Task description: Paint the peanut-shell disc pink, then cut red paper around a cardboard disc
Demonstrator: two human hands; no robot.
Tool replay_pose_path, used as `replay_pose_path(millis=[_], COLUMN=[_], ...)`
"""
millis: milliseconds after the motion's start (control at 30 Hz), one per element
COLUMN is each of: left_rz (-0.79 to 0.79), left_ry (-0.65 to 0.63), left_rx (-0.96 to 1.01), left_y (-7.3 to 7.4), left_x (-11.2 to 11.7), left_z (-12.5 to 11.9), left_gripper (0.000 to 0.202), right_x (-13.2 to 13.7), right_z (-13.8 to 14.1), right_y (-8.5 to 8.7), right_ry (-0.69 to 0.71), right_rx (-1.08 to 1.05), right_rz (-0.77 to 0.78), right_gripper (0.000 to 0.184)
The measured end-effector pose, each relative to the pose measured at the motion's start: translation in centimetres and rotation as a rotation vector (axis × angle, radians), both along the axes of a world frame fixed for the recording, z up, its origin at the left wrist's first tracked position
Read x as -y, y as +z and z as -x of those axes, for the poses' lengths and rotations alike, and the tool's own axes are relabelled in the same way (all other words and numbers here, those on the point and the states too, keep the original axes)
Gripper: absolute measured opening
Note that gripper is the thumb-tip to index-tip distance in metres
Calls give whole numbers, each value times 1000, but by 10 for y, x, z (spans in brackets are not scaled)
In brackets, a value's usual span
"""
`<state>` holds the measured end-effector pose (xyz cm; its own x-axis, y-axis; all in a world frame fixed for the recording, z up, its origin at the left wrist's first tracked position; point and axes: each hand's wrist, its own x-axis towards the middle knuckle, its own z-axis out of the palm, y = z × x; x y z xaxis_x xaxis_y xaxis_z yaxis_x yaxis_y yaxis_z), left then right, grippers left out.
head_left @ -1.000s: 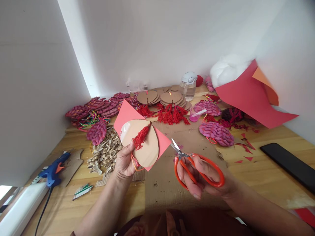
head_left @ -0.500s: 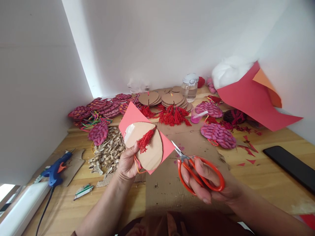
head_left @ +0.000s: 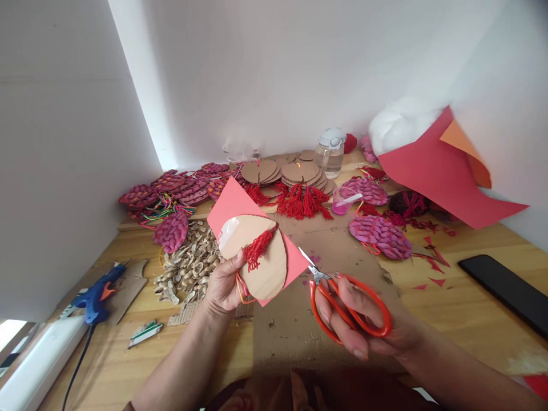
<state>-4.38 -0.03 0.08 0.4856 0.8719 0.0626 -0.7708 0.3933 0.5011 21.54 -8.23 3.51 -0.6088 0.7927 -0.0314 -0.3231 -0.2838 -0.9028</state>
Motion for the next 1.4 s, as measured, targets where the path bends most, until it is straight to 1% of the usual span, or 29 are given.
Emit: replay_pose_path(millis=[133, 267, 433, 500, 667, 767, 867, 967, 1033, 1100, 1167, 1233, 1300, 1400], left_rz=[-13, 4, 5, 1, -16, -29, -49, -56, -47, -24, -2, 11, 16, 7], left_ry=[-8, -4, 10, -3, -30, -55, -79, -73, -58, -46, -39, -33, -30, -40], left_rx=[9, -32, -43, -42, -26, 0, 12, 3, -4, -21, -43, -60, -68, -56], left_y=[-1, -3, -4, -3, -2, -1, 1, 2, 1, 0, -2, -3, -3, -1], left_x=[1, 2, 2, 2, 4, 5, 5, 5, 6, 6, 6, 5, 5, 6], left_z=[-2, -3, -1, -2, -5, -6, -7, -7, -7, -7, -6, -5, -5, -6], left_gripper=[50, 53, 61, 61, 54, 42, 30, 27, 29, 38, 48, 54, 53, 44], right_x=[-1, -1, 3, 3, -1, 0, 2, 2, 1, -1, -1, 0, 2, 4], right_z=[-1, 1, 4, 3, 1, 4, 6, 5, 4, 5, 7, 9, 10, 9], right_y=[0, 2, 3, 3, 5, 9, 11, 10, 11, 12, 15, 16, 15, 14], right_ry=[27, 42, -31, -21, 34, -2, -28, -4, 9, 5, -19, -40, -50, -60], right_rx=[13, 33, -10, -17, 29, 39, 18, 8, 34, 61, 59, 34, 14, 7], right_rz=[13, 9, 4, 11, 2, -22, -4, 4, -16, -31, -13, 23, 50, 63], right_gripper=[54, 57, 47, 46, 56, 52, 47, 51, 57, 58, 54, 49, 47, 47])
